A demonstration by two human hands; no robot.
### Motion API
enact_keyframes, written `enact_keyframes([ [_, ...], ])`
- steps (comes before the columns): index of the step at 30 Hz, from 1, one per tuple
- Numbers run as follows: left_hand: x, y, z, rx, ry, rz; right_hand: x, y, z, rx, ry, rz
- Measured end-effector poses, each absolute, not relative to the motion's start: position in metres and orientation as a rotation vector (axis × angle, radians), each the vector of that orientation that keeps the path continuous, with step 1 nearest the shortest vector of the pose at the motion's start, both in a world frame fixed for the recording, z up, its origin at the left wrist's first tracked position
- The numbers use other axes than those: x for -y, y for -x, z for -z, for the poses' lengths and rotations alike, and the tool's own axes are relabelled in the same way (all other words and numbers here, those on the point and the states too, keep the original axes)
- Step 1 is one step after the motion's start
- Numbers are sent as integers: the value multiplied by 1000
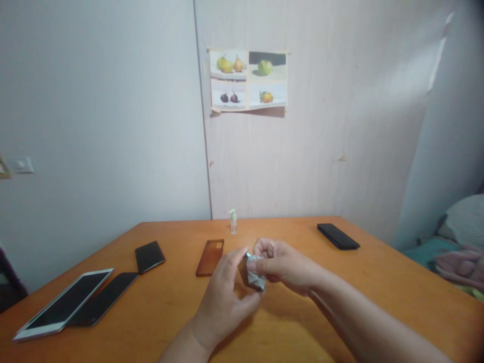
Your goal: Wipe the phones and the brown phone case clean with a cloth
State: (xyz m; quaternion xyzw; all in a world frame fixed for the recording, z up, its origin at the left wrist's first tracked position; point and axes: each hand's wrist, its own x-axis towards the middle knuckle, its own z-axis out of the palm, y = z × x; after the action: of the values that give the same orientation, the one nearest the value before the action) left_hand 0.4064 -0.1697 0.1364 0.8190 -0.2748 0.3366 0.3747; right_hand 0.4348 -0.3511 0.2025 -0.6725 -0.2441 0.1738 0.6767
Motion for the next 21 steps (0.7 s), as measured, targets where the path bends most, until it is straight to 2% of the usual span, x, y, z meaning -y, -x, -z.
enact_keyframes([
  [3, 173, -404, -138, 719, -2107, -864, 352, -437, -202, 521, 1481, -361],
  [8, 164, -411, -136, 627, -2085, -923, 352, -433, -202, 588, 1567, -519],
  [16, 176, -401, -141, 757, -2097, -772, 352, -438, -203, 511, 1448, -358],
  [21, 167, -410, -135, 625, -2015, -826, 353, -433, -205, 606, 1549, -548],
])
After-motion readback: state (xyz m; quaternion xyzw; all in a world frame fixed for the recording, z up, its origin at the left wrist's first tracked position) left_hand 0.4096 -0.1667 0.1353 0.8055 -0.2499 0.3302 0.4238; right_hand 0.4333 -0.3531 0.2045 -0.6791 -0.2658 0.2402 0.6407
